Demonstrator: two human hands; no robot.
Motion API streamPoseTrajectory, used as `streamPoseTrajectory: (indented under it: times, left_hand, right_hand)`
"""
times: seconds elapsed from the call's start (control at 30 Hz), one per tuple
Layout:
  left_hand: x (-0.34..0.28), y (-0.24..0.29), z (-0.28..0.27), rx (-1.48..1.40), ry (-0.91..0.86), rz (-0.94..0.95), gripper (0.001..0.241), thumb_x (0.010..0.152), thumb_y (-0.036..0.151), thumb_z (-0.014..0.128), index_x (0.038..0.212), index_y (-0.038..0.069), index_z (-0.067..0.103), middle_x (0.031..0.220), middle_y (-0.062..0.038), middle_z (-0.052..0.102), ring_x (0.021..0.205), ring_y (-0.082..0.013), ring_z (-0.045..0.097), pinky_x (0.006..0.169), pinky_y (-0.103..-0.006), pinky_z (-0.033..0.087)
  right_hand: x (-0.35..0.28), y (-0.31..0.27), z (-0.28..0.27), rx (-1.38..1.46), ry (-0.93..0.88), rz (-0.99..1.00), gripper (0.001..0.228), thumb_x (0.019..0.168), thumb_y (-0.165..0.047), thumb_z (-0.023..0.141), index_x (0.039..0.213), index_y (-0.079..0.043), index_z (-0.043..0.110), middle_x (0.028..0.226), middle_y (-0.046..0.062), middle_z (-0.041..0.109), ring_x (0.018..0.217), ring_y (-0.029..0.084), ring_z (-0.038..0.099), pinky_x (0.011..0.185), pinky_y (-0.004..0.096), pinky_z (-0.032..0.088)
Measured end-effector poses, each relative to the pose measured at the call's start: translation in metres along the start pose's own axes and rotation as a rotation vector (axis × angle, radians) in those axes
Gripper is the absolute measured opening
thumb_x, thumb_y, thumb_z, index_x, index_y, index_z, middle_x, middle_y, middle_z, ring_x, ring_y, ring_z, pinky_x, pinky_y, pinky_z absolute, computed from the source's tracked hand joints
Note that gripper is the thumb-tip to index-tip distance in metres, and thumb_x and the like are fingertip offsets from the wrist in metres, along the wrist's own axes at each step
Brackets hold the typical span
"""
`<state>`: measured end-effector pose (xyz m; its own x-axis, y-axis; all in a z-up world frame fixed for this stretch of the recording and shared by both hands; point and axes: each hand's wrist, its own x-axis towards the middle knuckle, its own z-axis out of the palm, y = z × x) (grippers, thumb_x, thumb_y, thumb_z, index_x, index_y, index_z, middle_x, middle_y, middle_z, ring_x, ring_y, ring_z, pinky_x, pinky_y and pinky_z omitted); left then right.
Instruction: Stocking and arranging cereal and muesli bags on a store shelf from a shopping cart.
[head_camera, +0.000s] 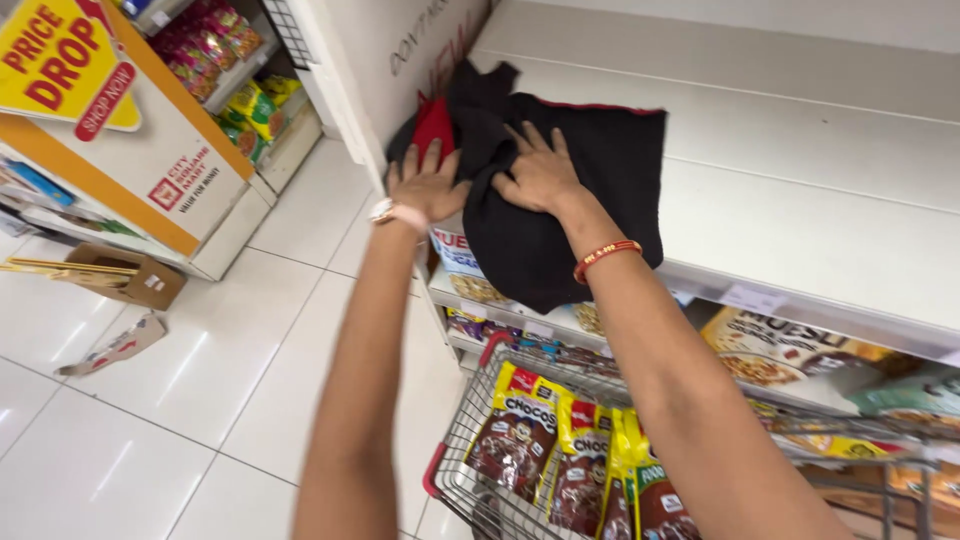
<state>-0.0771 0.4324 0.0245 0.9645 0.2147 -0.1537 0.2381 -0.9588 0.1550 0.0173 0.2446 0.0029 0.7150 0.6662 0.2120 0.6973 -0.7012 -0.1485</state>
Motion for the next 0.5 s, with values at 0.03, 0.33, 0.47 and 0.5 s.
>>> streamPoseTrajectory:
  times: [0.03, 0.33, 0.47, 0.5]
  left_hand:
    - [-0.017, -0.008, 0.003, -0.003, -0.008, 0.007, 0.076, 0.094, 0.058, 0.042, 0.161, 0.029, 0.022, 0.172, -0.006, 0.004, 0.157, -0.0373, -0.002, 0.124, -0.0593, 0.001]
    - [-0.080, 0.077, 0.034, -0.028, 0.167, 0.300, 0.080, 0.089, 0.054, 0.060, 0.153, 0.011, 0.036, 0.166, -0.019, 0.019, 0.151, -0.0479, 0.008, 0.114, -0.0751, 0.009]
    - [-0.085, 0.152, 0.051, 0.068, 0.215, 0.314, 0.086, 0.085, 0.048, 0.066, 0.156, 0.010, 0.035, 0.165, -0.023, 0.020, 0.149, -0.0527, 0.012, 0.109, -0.0812, 0.014]
    - [-0.086, 0.169, 0.055, 0.072, 0.207, 0.341, 0.087, 0.085, 0.048, 0.066, 0.156, 0.010, 0.034, 0.165, -0.024, 0.019, 0.149, -0.0538, 0.012, 0.108, -0.0826, 0.014]
  right_hand:
    - [-0.008, 0.000, -0.005, -0.002, -0.007, 0.009, 0.054, 0.092, -0.047, 0.051, 0.116, -0.005, 0.076, 0.165, 0.009, 0.029, 0.153, 0.034, 0.020, 0.119, 0.066, 0.014]
    - [-0.098, 0.055, -0.048, 0.238, -0.033, -0.320, 0.118, 0.059, -0.067, 0.081, 0.153, -0.006, 0.045, 0.161, 0.015, 0.036, 0.150, 0.034, 0.020, 0.120, 0.063, 0.011]
    - [-0.143, 0.109, -0.060, 0.221, -0.037, -0.223, 0.121, 0.055, -0.066, 0.089, 0.152, -0.007, 0.046, 0.160, 0.015, 0.039, 0.155, 0.031, 0.022, 0.126, 0.057, 0.010]
    - [-0.157, 0.125, -0.065, 0.230, -0.019, -0.218, 0.122, 0.053, -0.064, 0.090, 0.152, -0.007, 0.047, 0.160, 0.015, 0.041, 0.156, 0.031, 0.023, 0.127, 0.056, 0.010]
